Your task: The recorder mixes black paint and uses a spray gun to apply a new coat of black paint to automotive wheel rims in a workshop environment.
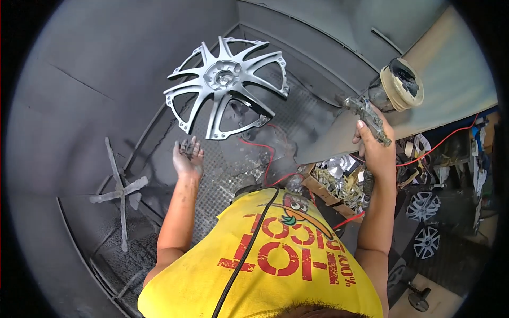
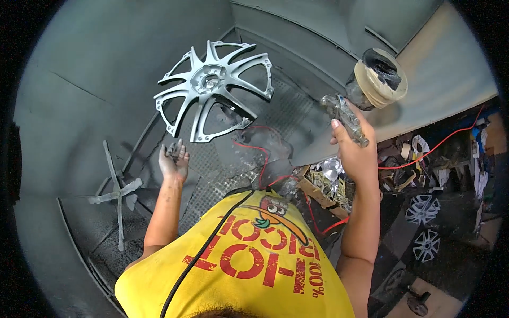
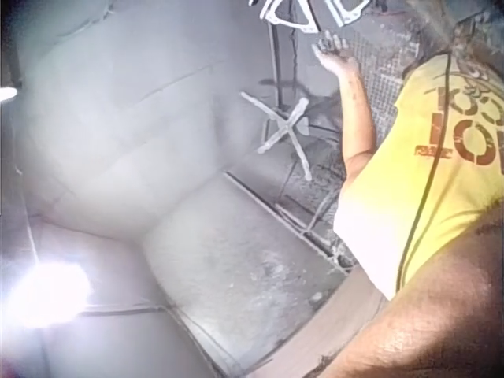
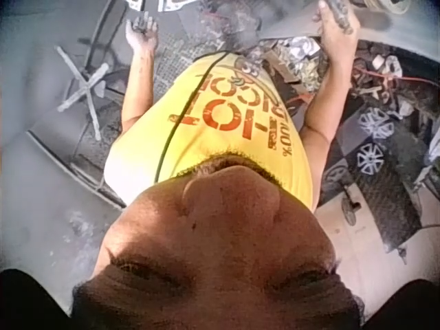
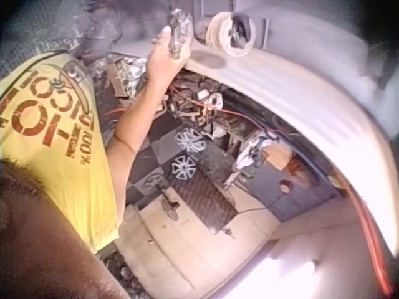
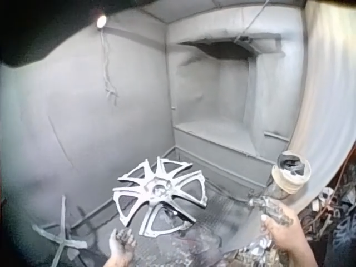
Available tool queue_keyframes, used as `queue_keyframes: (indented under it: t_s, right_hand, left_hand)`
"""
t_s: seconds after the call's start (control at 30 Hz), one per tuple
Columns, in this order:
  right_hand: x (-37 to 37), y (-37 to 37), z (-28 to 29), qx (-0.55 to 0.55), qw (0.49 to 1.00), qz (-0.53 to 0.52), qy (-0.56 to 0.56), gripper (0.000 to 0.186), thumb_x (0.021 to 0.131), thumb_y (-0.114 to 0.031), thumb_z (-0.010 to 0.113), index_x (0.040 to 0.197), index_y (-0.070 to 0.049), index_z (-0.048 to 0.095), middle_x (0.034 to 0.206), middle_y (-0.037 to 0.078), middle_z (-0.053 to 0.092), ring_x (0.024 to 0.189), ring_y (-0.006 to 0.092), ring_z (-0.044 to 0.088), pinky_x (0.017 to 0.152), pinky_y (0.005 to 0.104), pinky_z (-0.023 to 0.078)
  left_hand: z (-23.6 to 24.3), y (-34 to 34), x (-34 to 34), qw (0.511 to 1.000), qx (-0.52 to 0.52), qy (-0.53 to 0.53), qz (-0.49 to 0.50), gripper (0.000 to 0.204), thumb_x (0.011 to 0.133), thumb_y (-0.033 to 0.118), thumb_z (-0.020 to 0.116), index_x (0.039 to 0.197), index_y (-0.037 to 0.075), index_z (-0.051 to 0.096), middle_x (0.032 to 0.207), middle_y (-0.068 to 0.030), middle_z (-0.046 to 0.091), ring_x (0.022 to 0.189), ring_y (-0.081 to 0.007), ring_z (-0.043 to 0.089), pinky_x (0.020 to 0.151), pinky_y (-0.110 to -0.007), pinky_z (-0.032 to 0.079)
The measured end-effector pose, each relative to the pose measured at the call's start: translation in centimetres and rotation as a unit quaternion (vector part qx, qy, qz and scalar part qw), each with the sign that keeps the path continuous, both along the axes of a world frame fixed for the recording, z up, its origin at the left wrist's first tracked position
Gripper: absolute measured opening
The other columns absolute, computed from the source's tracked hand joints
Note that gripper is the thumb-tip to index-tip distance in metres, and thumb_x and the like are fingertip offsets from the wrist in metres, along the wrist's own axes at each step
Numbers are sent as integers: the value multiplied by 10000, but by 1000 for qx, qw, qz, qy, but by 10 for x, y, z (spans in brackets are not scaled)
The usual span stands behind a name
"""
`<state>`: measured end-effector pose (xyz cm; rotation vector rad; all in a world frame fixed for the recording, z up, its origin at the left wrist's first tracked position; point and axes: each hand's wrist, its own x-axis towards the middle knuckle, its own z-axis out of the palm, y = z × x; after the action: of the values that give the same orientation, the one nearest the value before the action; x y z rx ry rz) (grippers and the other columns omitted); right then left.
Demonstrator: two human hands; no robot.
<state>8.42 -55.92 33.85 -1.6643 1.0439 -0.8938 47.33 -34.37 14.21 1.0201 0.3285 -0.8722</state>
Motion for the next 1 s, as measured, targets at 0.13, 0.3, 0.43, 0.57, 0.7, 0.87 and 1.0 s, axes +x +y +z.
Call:
queue_keyframes:
  t_s: [0.13,0.3,0.43,0.57,0.7,0.87,1.0]
  right_hand:
    - [0,14,15,47,998,29,16,488,940,-156,683,1384,4,560,824,17,625,650,78,587,510,220,443]
    - [2,25,22,119,986,115,-37,559,937,-200,711,1414,17,517,801,36,636,634,77,586,493,216,436]
    - [11,22,8,128,982,121,-67,566,946,-211,712,1425,12,507,806,29,636,638,75,582,487,213,439]
    - [12,17,-2,78,995,56,-14,517,954,-191,704,1413,-19,540,849,17,640,669,80,580,570,229,476]
    - [-4,8,-15,52,998,-8,22,508,954,-171,702,1414,-25,543,948,30,664,719,89,584,674,258,509]
    - [-1,-8,-15,-2,998,-47,30,465,964,-139,681,1399,-31,560,1006,48,666,752,95,593,699,259,520]
    - [5,-7,-8,-2,999,-34,16,446,960,-118,677,1384,-25,574,937,29,661,725,80,578,666,247,510]
  left_hand:
    - [-29,-17,-51,999,-3,34,-41,529,1017,579,419,1214,111,568,1159,-68,671,934,-216,596,862,-391,453]
    - [-10,-53,-126,979,-68,95,-168,626,1019,635,366,1247,89,568,1247,-97,664,919,-218,613,825,-361,489]
    - [3,-79,-146,963,-153,130,-181,680,1014,665,340,1232,54,542,1302,-143,642,963,-247,623,846,-366,502]
    - [14,-82,-140,965,-152,166,-138,688,1003,681,331,1131,39,543,1355,-206,620,1050,-268,630,899,-382,494]
    - [15,-68,-122,967,-137,193,-95,701,1015,668,307,1147,8,504,1348,-242,613,1003,-269,652,834,-386,509]
    - [26,-51,-106,974,-86,201,-52,637,1023,649,311,1135,37,446,1305,-284,616,944,-265,665,786,-392,505]
    - [21,-31,-82,987,-25,153,-35,598,1028,636,320,1134,67,469,1245,-265,638,903,-245,657,814,-397,480]
